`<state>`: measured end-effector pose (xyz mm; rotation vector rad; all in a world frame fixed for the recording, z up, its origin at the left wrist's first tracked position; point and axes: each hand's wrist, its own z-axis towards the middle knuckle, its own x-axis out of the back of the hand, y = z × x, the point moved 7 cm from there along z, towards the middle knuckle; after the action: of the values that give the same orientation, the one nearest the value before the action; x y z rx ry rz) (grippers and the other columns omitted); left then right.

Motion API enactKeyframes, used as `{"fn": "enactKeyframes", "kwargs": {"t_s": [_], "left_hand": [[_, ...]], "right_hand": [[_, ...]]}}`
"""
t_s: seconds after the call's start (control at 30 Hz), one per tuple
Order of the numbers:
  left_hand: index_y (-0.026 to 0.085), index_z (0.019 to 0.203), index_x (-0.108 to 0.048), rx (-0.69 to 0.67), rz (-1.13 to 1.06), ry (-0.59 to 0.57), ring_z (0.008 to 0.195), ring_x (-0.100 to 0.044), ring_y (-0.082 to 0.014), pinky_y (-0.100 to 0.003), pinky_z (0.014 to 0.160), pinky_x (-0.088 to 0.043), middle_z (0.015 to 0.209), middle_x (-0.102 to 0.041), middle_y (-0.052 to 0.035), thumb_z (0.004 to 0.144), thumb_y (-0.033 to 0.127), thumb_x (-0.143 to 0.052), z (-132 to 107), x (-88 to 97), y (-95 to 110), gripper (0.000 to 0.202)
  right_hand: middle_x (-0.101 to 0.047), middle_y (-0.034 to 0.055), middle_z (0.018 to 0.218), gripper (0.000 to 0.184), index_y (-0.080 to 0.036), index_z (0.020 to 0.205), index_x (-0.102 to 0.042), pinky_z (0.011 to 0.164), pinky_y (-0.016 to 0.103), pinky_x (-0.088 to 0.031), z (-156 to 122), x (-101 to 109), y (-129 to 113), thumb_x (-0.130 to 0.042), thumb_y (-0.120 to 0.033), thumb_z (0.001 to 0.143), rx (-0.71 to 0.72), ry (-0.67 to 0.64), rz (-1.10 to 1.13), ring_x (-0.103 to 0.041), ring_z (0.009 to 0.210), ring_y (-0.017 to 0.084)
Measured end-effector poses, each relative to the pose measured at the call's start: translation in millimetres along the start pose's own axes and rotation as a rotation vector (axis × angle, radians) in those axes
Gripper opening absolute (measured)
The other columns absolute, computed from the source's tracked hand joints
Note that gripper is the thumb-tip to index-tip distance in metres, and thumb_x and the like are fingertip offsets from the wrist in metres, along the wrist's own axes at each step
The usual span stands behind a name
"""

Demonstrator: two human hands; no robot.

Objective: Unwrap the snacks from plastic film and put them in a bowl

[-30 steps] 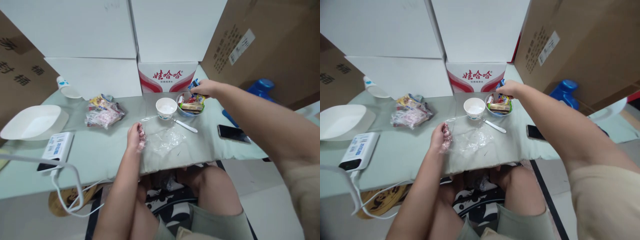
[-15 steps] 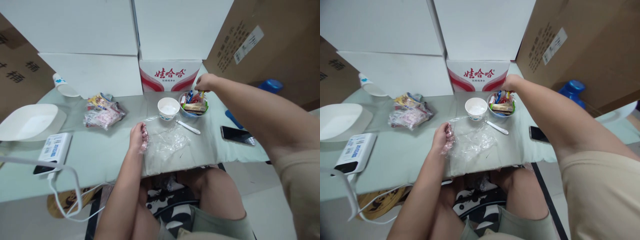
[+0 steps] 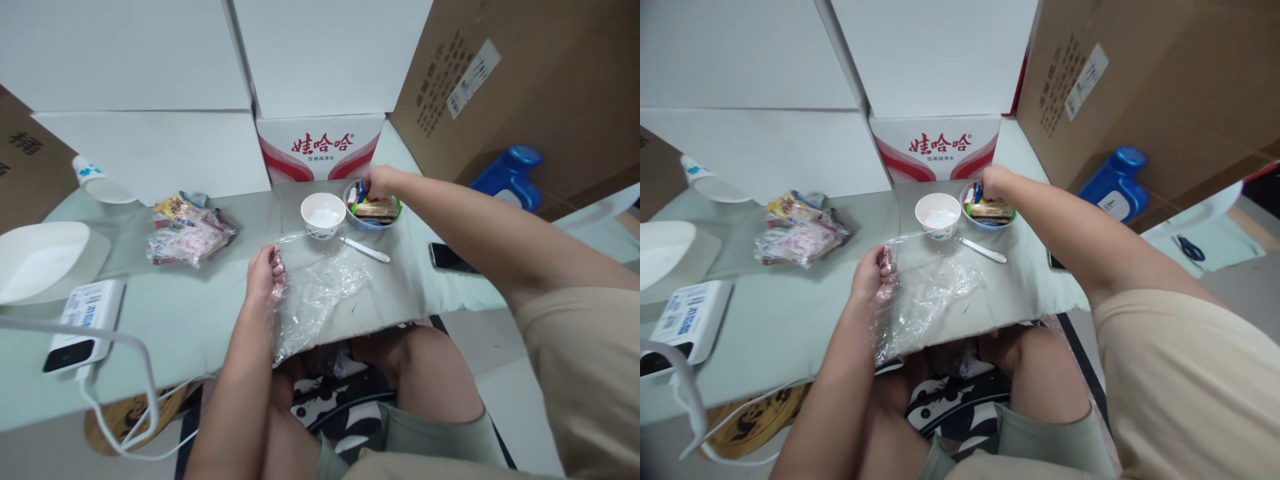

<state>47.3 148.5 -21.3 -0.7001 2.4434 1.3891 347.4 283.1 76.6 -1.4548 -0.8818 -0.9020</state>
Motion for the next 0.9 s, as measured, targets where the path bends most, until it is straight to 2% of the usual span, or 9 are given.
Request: {"fn": "enactKeyframes", "kwargs": {"t_s": [0.1, 0.23, 0.33, 0.47, 0.57, 0.67, 0.73, 0.8, 0.9], "left_hand": [[0.017, 0.066, -0.05, -0.015, 0.031, 0.015, 0.031, -0.028, -0.0016, -0.014, 0.03, -0.011, 0.049, -0.04, 0.0096, 0.069, 0.022, -0.061, 0.0, 1.1, 0.4, 0.013], [0.017, 0.063, -0.054, -0.177, 0.2, 0.082, 0.034, -0.033, -0.0039, -0.016, 0.032, -0.016, 0.05, -0.045, 0.0062, 0.071, 0.022, -0.059, -3.9, 8.0, 8.5, 0.011], [0.017, 0.064, -0.057, -0.26, 0.403, 0.085, 0.037, -0.037, -0.0067, -0.018, 0.036, -0.023, 0.05, -0.049, 0.0036, 0.071, 0.022, -0.061, -2.4, 15.1, 11.5, 0.01], [0.022, 0.093, -0.061, -0.372, 0.609, 0.142, 0.046, -0.044, -0.0095, -0.018, 0.043, -0.031, 0.064, -0.057, 0.0047, 0.066, 0.02, -0.071, 7.9, 35.1, 19.7, 0.029], [0.025, 0.109, -0.058, -0.542, 0.71, 0.167, 0.065, -0.056, -0.0114, -0.02, 0.059, -0.042, 0.09, -0.062, 0.0008, 0.062, 0.015, -0.074, 6.7, 43.7, 37.1, 0.051], [0.023, 0.102, -0.061, -0.704, 0.75, 0.206, 0.092, -0.06, -0.0167, -0.025, 0.078, -0.048, 0.107, -0.061, -0.004, 0.063, 0.017, -0.075, -17.1, 46.7, 56.3, 0.042], [0.022, 0.086, -0.063, -0.724, 0.82, 0.095, 0.096, -0.059, -0.0201, -0.029, 0.088, -0.048, 0.097, -0.063, -0.0042, 0.069, 0.025, -0.074, -41.6, 39.6, 56.6, 0.021], [0.021, 0.077, -0.066, -0.602, 1.037, -0.246, 0.094, -0.062, -0.0239, -0.037, 0.096, -0.047, 0.088, -0.067, -0.0056, 0.072, 0.035, -0.073, -67.3, 21.5, 31.9, 0.016], [0.025, 0.105, -0.073, -0.478, 1.43, -0.65, 0.127, -0.054, -0.036, -0.05, 0.115, -0.034, 0.125, -0.068, -0.01, 0.061, 0.04, -0.084, -107.8, 8.8, -19.4, 0.048]], "right_hand": [[-0.061, 0.0013, 0.062, 0.022, -0.016, 0.058, -0.062, 0.086, 0.027, -0.046, -21.5, 8.4, 2.5, -0.069, -0.023, 0.077, -0.096, -0.01, -0.145, -0.066, 0.087, 0.018], [-0.072, 0.0067, 0.087, 0.012, -0.018, 0.087, -0.071, 0.088, 0.034, -0.05, -89.8, 17.9, -22.2, -0.06, -0.021, 0.083, 0.094, 0.278, 0.0, -0.066, 0.093, 0.024], [-0.075, 0.0088, 0.102, 0.025, -0.019, 0.104, -0.071, 0.09, 0.039, -0.053, -153.3, -42.3, -42.0, -0.053, -0.021, 0.086, 0.348, 0.115, 0.125, -0.069, 0.095, 0.024], [-0.055, 0.0123, 0.149, 0.053, -0.023, 0.134, -0.062, 0.115, 0.054, -0.038, -223.1, -130.8, -52.5, -0.066, -0.025, 0.081, 0.582, -0.219, -0.008, -0.048, 0.14, 0.032], [-0.042, 0.0149, 0.159, 0.065, -0.022, 0.146, -0.051, 0.118, 0.059, -0.033, -252.0, -140.4, -44.2, -0.066, -0.035, 0.084, 0.545, -0.245, -0.081, -0.037, 0.148, 0.036], [-0.041, 0.0134, 0.159, 0.068, -0.024, 0.148, -0.048, 0.12, 0.059, -0.03, -274.4, -124.0, -38.0, -0.065, -0.047, 0.086, 0.534, -0.172, -0.075, -0.032, 0.15, 0.036], [-0.045, 0.0119, 0.157, 0.066, -0.025, 0.143, -0.053, 0.119, 0.06, -0.032, -287.2, -119.6, -34.3, -0.068, -0.048, 0.083, 0.544, -0.155, -0.066, -0.035, 0.149, 0.036], [-0.051, 0.0098, 0.153, 0.045, -0.026, 0.126, -0.065, 0.118, 0.06, -0.034, -296.3, -122.4, -30.6, -0.069, -0.04, 0.084, 0.557, -0.143, -0.064, -0.04, 0.146, 0.036], [-0.064, 0.0067, 0.139, 0.015, -0.026, 0.097, -0.071, 0.116, 0.059, -0.036, -301.3, -126.4, -24.4, -0.058, -0.023, 0.089, 0.544, -0.061, -0.021, -0.051, 0.137, 0.032]]}}
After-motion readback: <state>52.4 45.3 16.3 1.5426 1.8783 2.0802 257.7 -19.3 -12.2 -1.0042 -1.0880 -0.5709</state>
